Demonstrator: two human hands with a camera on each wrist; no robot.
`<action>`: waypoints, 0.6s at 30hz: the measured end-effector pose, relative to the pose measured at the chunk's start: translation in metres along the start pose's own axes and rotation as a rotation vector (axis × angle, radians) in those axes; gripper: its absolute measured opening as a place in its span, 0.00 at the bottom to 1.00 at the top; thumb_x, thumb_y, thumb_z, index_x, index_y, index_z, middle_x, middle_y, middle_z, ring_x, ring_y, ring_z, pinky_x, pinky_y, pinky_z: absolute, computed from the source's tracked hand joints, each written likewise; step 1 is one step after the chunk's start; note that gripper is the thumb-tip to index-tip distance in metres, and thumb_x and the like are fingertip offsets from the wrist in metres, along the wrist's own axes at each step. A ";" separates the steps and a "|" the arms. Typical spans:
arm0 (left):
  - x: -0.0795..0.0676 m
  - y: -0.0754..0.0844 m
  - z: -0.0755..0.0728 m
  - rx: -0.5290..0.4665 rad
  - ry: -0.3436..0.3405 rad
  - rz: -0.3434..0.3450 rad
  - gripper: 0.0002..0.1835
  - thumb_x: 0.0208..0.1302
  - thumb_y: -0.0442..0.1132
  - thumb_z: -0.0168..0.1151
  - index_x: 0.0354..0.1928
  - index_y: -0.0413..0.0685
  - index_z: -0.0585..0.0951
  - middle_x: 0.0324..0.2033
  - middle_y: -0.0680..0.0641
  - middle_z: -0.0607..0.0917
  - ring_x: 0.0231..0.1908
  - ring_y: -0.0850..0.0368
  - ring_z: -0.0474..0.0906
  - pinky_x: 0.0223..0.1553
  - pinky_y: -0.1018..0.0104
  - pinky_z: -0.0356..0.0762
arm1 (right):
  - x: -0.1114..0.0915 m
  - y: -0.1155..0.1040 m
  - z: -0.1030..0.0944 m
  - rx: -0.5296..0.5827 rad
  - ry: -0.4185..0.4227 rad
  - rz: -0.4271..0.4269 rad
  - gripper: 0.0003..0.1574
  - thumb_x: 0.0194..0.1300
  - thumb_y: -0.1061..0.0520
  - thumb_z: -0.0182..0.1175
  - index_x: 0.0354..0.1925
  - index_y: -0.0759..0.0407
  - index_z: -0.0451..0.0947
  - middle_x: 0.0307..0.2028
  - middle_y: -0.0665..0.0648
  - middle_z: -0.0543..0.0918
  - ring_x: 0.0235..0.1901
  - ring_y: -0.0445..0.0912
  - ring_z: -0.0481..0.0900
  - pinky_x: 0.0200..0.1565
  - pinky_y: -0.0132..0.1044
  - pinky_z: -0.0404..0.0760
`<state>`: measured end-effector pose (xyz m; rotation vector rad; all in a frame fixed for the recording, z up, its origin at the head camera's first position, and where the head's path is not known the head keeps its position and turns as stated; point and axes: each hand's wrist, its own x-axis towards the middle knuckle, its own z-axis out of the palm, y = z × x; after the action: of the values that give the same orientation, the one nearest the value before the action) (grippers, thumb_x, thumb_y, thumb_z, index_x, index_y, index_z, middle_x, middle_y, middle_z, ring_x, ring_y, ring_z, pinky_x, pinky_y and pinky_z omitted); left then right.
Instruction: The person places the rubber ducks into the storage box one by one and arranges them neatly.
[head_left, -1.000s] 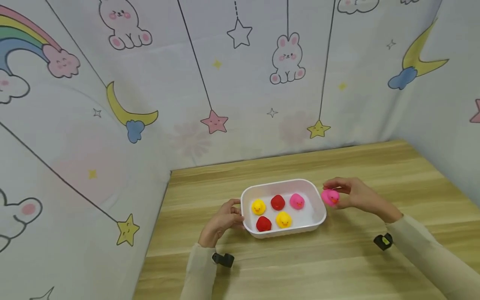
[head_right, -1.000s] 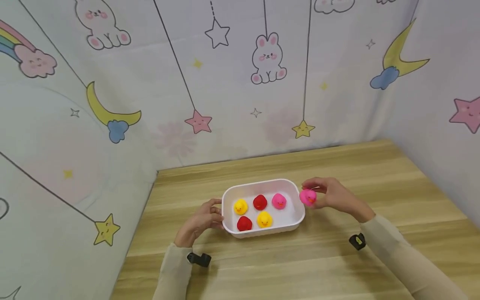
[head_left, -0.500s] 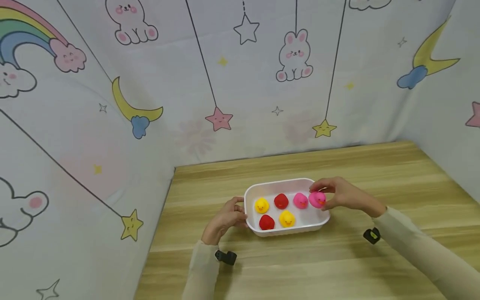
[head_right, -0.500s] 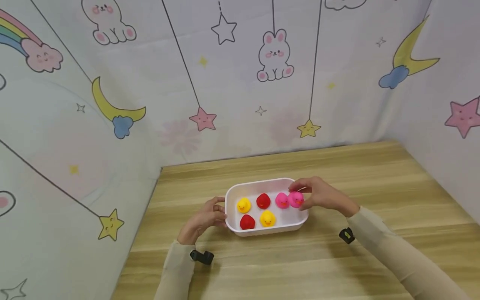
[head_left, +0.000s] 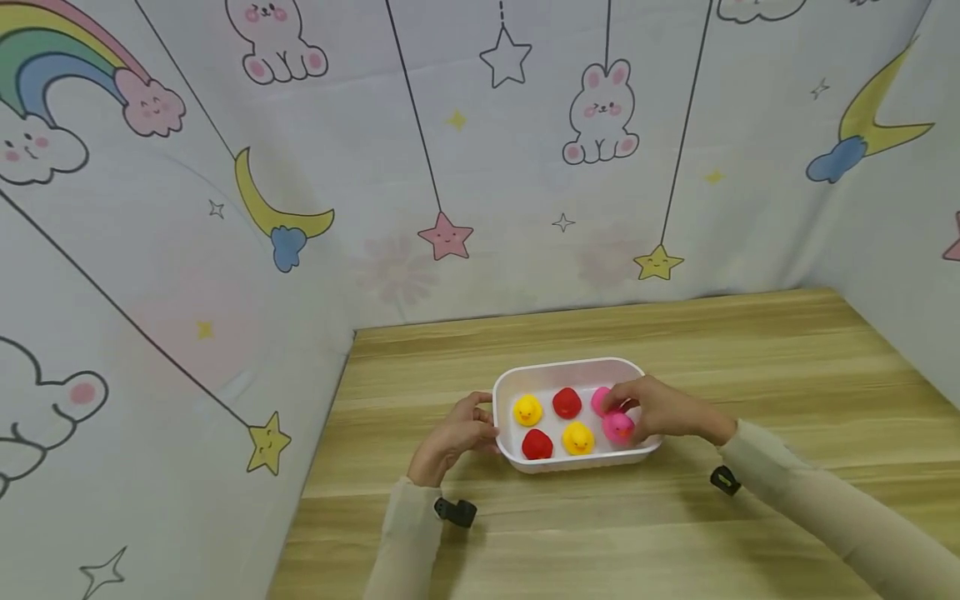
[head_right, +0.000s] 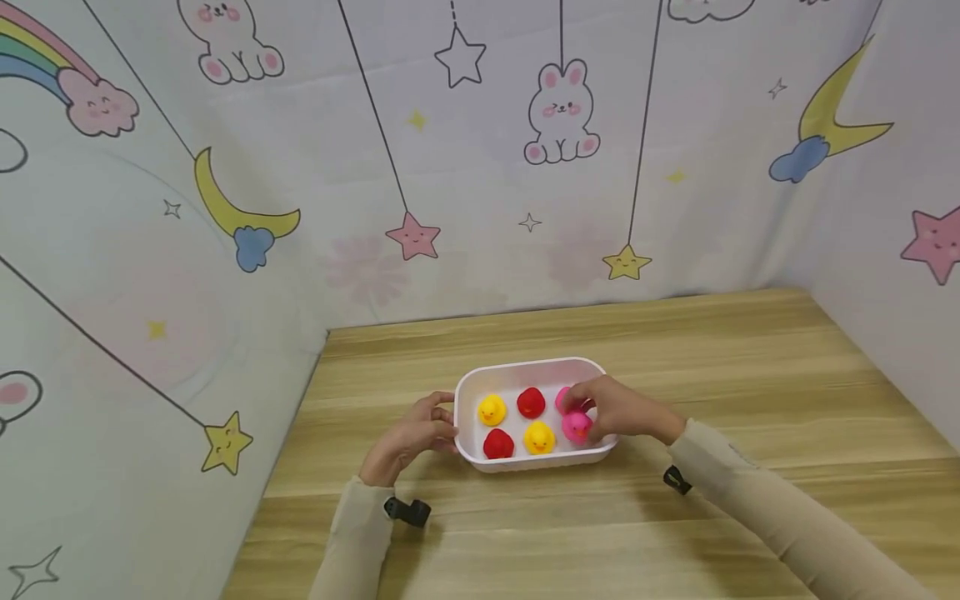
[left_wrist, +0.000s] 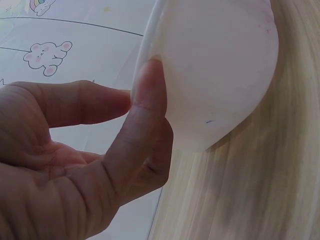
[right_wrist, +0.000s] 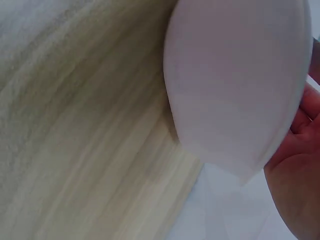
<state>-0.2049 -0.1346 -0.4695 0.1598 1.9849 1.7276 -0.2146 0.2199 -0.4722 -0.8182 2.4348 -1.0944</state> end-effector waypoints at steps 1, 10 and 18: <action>0.000 0.001 0.000 0.001 -0.001 -0.001 0.33 0.60 0.18 0.54 0.69 0.25 0.58 0.33 0.44 0.72 0.23 0.55 0.78 0.37 0.52 0.90 | 0.001 0.000 0.001 -0.018 -0.005 -0.009 0.28 0.49 0.68 0.75 0.51 0.64 0.82 0.48 0.53 0.85 0.47 0.52 0.82 0.48 0.38 0.88; -0.001 0.002 -0.003 0.012 0.001 0.002 0.33 0.60 0.18 0.55 0.68 0.25 0.59 0.33 0.43 0.72 0.23 0.55 0.78 0.37 0.52 0.90 | 0.004 -0.007 0.009 -0.274 -0.013 -0.107 0.23 0.49 0.68 0.77 0.45 0.62 0.84 0.40 0.49 0.85 0.37 0.43 0.78 0.44 0.35 0.88; 0.000 -0.002 0.000 0.016 0.001 0.007 0.33 0.60 0.18 0.56 0.68 0.25 0.60 0.33 0.43 0.73 0.23 0.55 0.78 0.37 0.51 0.90 | 0.005 -0.008 0.015 -0.346 -0.012 -0.118 0.19 0.49 0.69 0.76 0.39 0.58 0.84 0.33 0.44 0.82 0.32 0.40 0.74 0.36 0.30 0.84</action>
<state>-0.2048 -0.1351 -0.4713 0.1714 2.0013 1.7169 -0.2076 0.2039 -0.4764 -1.0808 2.6339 -0.7087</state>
